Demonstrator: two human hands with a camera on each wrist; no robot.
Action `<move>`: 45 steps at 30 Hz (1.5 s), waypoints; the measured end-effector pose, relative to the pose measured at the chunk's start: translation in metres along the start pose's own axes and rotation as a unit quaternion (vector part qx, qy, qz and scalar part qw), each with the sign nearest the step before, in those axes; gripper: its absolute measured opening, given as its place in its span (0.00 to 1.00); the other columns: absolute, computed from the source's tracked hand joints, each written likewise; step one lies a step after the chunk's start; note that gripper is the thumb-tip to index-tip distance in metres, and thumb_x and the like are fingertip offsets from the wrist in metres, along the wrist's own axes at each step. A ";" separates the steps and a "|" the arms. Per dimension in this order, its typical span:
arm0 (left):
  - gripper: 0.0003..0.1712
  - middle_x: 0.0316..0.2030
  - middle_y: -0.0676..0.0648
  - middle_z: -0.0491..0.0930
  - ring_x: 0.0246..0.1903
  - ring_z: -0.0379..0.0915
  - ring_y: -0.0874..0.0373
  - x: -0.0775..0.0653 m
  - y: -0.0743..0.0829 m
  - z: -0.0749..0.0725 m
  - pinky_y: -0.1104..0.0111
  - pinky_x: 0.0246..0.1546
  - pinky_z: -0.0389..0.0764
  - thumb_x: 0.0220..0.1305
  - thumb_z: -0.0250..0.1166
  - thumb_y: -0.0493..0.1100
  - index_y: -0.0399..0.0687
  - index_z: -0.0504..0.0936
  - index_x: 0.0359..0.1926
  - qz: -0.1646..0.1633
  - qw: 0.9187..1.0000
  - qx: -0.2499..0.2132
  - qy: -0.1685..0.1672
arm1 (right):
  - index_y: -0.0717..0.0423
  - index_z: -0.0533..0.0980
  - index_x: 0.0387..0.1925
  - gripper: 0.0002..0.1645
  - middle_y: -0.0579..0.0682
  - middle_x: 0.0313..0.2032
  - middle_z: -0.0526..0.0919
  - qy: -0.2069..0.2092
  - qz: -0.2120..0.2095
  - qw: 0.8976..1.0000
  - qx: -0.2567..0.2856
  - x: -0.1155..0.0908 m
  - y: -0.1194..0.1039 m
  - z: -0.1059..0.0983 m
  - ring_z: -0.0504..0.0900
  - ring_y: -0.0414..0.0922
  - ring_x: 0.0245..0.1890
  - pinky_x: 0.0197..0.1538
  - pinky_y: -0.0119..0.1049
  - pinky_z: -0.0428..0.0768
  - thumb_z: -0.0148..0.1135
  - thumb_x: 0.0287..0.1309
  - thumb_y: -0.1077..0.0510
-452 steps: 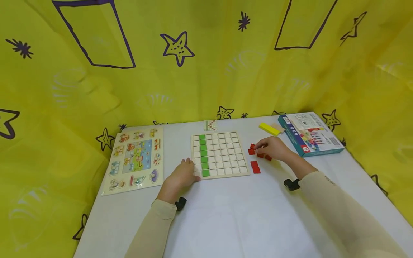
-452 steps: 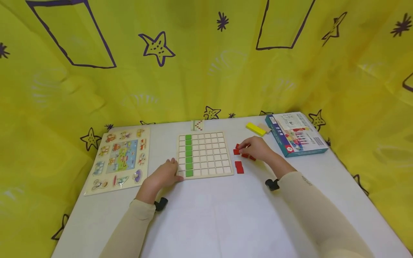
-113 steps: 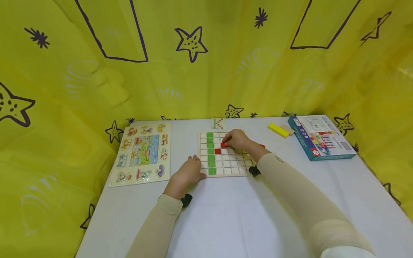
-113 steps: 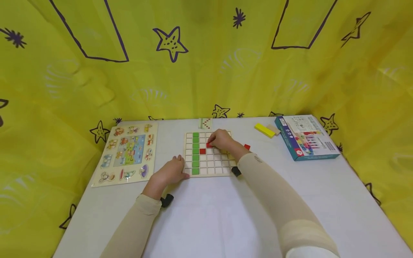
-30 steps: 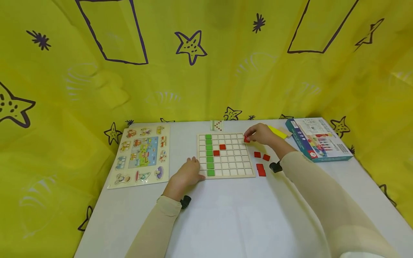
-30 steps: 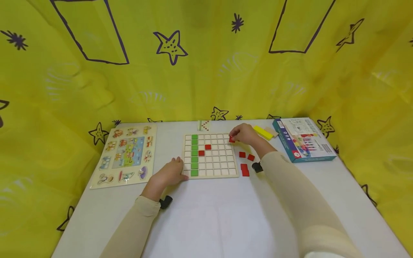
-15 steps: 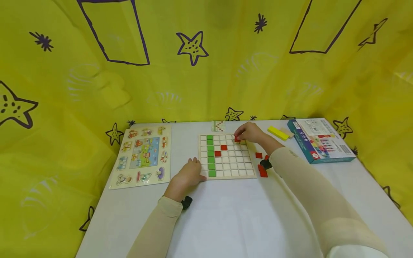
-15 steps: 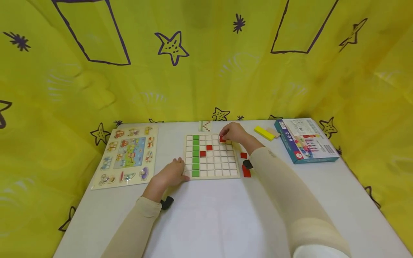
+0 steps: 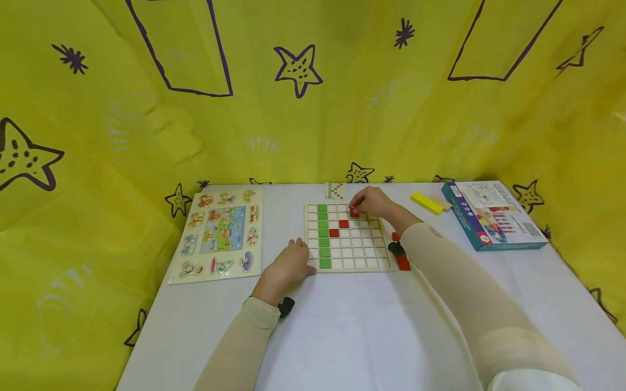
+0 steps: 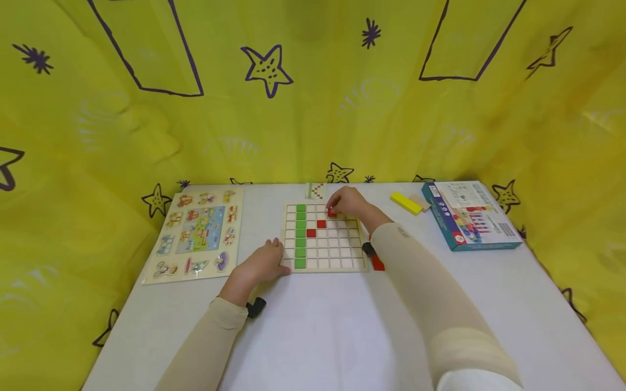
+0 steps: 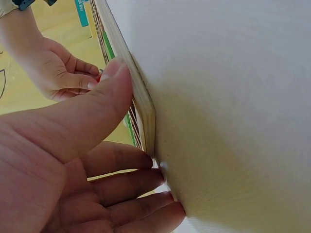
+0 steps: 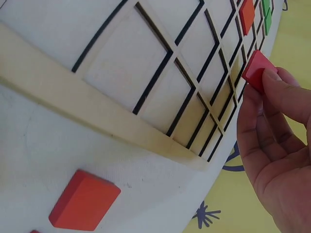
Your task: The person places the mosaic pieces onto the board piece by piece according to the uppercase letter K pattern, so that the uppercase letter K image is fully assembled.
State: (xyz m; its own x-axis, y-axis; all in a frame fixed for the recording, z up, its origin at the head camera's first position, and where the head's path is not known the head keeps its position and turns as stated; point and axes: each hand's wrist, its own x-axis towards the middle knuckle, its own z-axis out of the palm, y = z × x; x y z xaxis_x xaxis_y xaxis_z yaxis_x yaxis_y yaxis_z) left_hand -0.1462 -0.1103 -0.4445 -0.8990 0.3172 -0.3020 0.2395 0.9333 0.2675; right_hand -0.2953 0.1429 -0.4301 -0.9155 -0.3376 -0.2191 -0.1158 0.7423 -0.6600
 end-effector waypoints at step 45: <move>0.47 0.73 0.28 0.57 0.73 0.52 0.35 0.001 0.000 0.003 0.54 0.71 0.61 0.67 0.68 0.52 0.22 0.59 0.71 -0.006 1.000 -0.007 -0.002 | 0.58 0.85 0.49 0.12 0.57 0.51 0.83 0.026 -0.007 1.000 0.000 -0.011 0.025 0.004 0.79 0.53 0.49 0.50 0.45 0.79 0.62 0.68 0.61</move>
State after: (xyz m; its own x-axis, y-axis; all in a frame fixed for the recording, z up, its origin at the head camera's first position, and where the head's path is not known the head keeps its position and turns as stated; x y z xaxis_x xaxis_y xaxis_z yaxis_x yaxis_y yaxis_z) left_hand -0.1459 -0.1098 -0.4478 -0.9008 0.3059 -0.3083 0.2230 0.9349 0.2760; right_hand -0.2863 0.1629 -0.4467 -0.9324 -0.3177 -0.1724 -0.1290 0.7380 -0.6623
